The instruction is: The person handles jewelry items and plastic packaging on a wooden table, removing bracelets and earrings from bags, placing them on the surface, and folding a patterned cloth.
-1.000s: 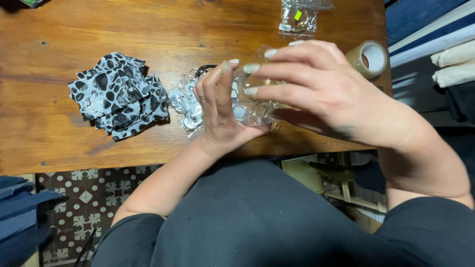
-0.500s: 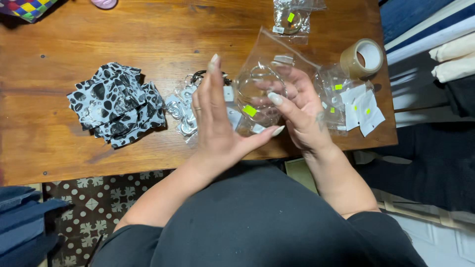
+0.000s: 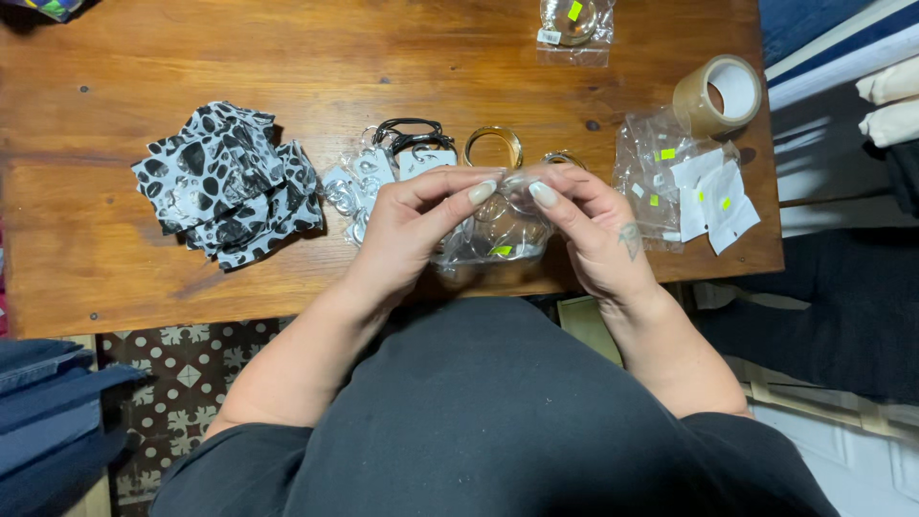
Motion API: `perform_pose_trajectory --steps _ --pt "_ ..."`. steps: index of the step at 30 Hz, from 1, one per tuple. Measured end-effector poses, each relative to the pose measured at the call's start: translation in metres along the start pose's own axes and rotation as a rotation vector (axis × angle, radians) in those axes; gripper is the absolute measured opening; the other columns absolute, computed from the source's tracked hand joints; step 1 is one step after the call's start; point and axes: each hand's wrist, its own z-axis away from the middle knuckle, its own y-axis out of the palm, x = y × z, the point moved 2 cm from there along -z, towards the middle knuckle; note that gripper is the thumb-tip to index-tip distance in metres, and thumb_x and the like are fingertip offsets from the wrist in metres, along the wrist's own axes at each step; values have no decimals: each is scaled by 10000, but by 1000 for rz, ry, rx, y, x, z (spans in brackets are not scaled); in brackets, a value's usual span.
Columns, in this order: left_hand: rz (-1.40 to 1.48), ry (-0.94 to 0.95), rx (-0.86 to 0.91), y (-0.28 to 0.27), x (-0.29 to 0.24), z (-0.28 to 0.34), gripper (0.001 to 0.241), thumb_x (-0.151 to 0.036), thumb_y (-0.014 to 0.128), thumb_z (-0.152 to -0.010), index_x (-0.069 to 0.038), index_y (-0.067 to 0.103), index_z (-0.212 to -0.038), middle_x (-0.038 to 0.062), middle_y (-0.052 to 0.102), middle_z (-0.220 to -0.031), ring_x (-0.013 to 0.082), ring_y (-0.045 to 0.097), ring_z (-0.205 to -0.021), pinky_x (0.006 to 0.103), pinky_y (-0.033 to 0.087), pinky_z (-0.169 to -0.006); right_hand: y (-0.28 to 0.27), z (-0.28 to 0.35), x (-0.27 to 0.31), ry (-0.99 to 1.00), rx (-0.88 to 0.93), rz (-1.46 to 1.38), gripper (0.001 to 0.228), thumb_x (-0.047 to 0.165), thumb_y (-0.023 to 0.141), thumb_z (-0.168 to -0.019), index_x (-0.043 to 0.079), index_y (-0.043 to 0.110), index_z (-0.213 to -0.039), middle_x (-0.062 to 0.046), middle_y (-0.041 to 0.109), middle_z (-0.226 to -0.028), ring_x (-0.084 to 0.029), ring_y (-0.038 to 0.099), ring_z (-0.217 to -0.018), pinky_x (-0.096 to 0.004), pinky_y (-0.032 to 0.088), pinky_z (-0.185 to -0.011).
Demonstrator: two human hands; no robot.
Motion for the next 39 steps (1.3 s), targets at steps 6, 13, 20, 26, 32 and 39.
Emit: perform_pose_trajectory --steps 6,13,20,26,32,39 --pt "7 -29 33 3 14 -2 263 -63 870 -952 -32 826 -1210 119 835 -1159 151 746 -1112 347 639 -1005 2 3 -2 -13 -39 -23 138 130 755 -1043 24 736 -1130 -177 675 -1308 -227 712 -1198 -362 626 -1038" --pt "68 -117 -7 0 27 3 174 -28 845 -937 -9 832 -1110 117 828 -1094 122 724 -982 304 665 -846 3 9 3 3 79 58 185 64 785 -997 -3 747 -1165 -158 692 -1238 -195 693 -1166 -359 590 -1034" --pt "340 -235 -77 -2 42 13 89 12 761 -946 -37 823 -989 146 825 -1122 147 763 -916 277 669 -745 -10 14 11 -201 296 319 139 154 744 -1028 61 835 -1077 -181 673 -1264 -267 686 -1204 -451 570 -1087" --pt "409 -258 -138 -2 51 19 96 49 698 -950 2 780 -966 209 801 -1173 161 734 -890 271 646 -714 3 26 30 -284 430 507 376 337 551 -1059 115 838 -1159 -218 647 -1447 -405 636 -1378 -555 563 -1097" --pt "266 -229 -15 0 29 22 465 -229 798 -919 22 640 -1276 271 679 -1360 207 661 -1046 333 625 -846 7 29 15 -424 261 692 178 176 710 -1055 96 851 -983 -134 758 -1313 -338 758 -1174 -426 616 -987" --pt "39 -224 49 4 26 17 432 -114 939 -838 40 769 -1204 125 765 -1041 102 701 -871 243 667 -792 -5 36 2 -716 112 682 166 188 841 -964 67 732 -930 -208 793 -1179 -361 768 -990 -408 632 -858"
